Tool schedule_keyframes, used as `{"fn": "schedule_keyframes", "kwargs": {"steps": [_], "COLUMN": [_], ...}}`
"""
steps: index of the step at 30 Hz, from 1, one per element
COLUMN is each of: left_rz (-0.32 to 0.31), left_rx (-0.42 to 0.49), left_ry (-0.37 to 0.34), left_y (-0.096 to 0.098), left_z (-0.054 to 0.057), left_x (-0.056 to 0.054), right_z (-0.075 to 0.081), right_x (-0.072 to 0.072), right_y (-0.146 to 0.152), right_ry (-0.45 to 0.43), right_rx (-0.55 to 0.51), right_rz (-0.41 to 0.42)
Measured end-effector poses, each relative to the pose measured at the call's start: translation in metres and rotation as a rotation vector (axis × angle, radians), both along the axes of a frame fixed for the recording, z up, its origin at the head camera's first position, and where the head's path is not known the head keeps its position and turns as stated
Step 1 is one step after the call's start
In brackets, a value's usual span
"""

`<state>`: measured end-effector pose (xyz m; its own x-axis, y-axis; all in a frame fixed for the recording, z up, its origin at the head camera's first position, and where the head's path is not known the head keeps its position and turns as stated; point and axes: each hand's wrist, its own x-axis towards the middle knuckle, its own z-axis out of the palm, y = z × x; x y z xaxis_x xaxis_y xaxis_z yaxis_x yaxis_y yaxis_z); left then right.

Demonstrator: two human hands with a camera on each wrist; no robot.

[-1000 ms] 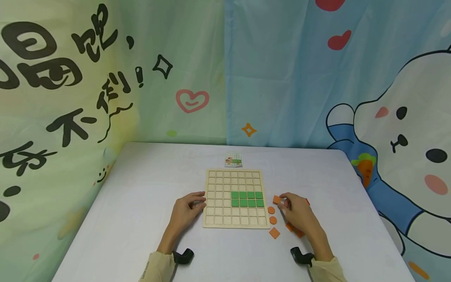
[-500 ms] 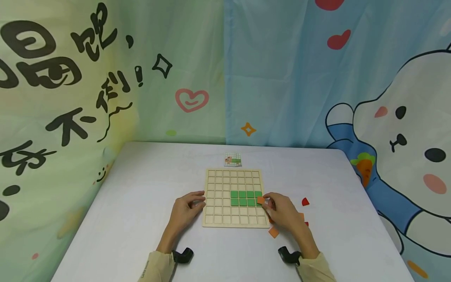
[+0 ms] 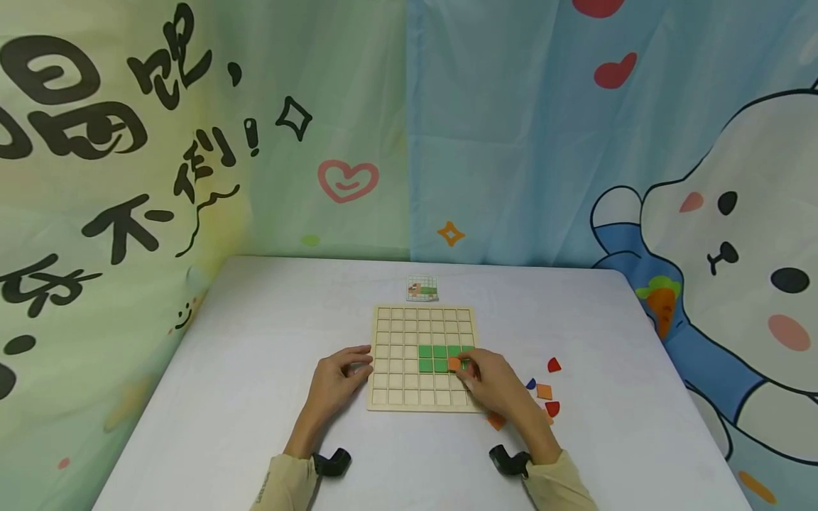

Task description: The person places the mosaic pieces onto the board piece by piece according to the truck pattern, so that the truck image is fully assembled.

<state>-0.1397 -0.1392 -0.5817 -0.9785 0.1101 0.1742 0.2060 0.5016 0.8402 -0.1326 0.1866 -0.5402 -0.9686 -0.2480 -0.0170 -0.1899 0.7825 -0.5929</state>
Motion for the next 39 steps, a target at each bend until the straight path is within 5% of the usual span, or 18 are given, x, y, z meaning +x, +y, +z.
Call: {"fn": "schedule_keyframes", "kwargs": {"steps": [7,39], "left_rz": [-0.002,0.007], "left_rx": [0.0,-0.006], "left_ry": [0.0,0.001], "left_y": [0.0,0.0], "left_z": [0.0,0.001], "left_x": [0.001,0.001], "right_z": [0.0,-0.002], "right_x": [0.0,-0.011], "right_y": [-0.017,-0.06], "right_ry": [-0.033,0.069], "right_rx": [-0.029,-0.018], "right_rz": [0.02,0.18]}}
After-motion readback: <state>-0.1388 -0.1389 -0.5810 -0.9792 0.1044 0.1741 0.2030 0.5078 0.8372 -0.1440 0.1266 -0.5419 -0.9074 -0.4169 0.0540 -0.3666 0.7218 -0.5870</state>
